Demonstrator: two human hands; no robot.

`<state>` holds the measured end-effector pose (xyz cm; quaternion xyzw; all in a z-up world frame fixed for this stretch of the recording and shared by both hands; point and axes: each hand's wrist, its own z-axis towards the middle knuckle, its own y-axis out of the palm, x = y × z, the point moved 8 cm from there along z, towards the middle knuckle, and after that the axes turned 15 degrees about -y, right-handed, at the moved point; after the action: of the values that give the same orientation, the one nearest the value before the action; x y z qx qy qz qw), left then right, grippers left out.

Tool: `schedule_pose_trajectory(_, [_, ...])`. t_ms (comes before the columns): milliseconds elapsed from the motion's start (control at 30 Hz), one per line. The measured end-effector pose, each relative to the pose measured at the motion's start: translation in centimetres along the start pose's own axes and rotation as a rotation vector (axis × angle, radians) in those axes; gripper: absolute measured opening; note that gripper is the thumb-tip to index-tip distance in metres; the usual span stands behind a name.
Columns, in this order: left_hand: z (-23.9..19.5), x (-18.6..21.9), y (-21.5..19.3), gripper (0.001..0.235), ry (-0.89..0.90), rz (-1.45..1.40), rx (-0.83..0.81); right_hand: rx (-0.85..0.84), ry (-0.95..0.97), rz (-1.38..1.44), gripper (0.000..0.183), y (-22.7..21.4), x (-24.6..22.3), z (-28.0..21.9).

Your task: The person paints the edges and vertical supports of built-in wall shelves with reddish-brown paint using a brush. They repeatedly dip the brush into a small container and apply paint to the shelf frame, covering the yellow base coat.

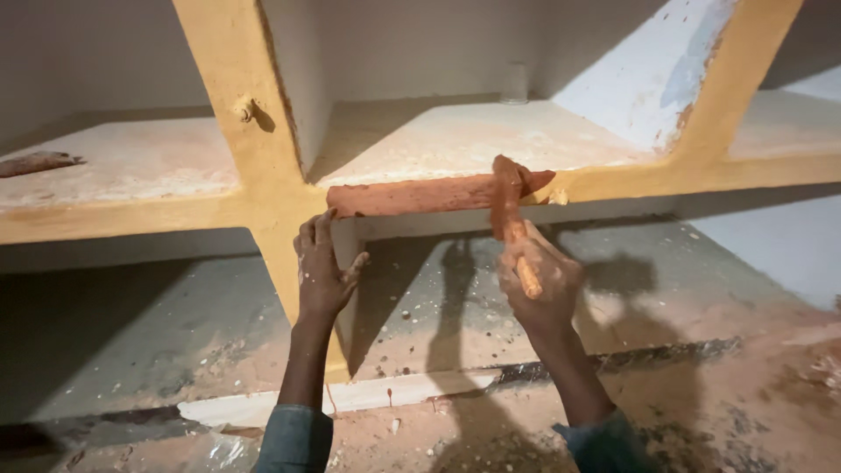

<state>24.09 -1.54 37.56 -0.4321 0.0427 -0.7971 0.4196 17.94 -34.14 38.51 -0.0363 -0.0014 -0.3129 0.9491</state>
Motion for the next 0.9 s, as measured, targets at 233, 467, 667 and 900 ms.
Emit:
schedule_pose_trajectory(233, [-0.2, 1.1, -1.8, 0.085, 0.217, -0.052, -0.029, -0.15, 0.189, -0.377, 0.028, 0.4, 3.8, -0.8])
schedule_pose_trajectory(467, [-0.1, -1.0, -3.5, 0.068, 0.262, -0.108, 0.039, 0.011, 0.042, -0.314, 0.04, 0.5, 4.1, -0.5])
schedule_pose_trajectory(667, [-0.2, -2.7, -4.3, 0.063, 0.252, -0.146, 0.062, -0.103, -0.024, -0.153, 0.025, 4.6, 1.6, 0.4])
schedule_pose_trajectory(900, [-0.1, -2.5, -4.9, 0.069, 0.226, -0.161, 0.022, -0.106, 0.307, -0.042, 0.016, 7.7, 0.3, -0.1])
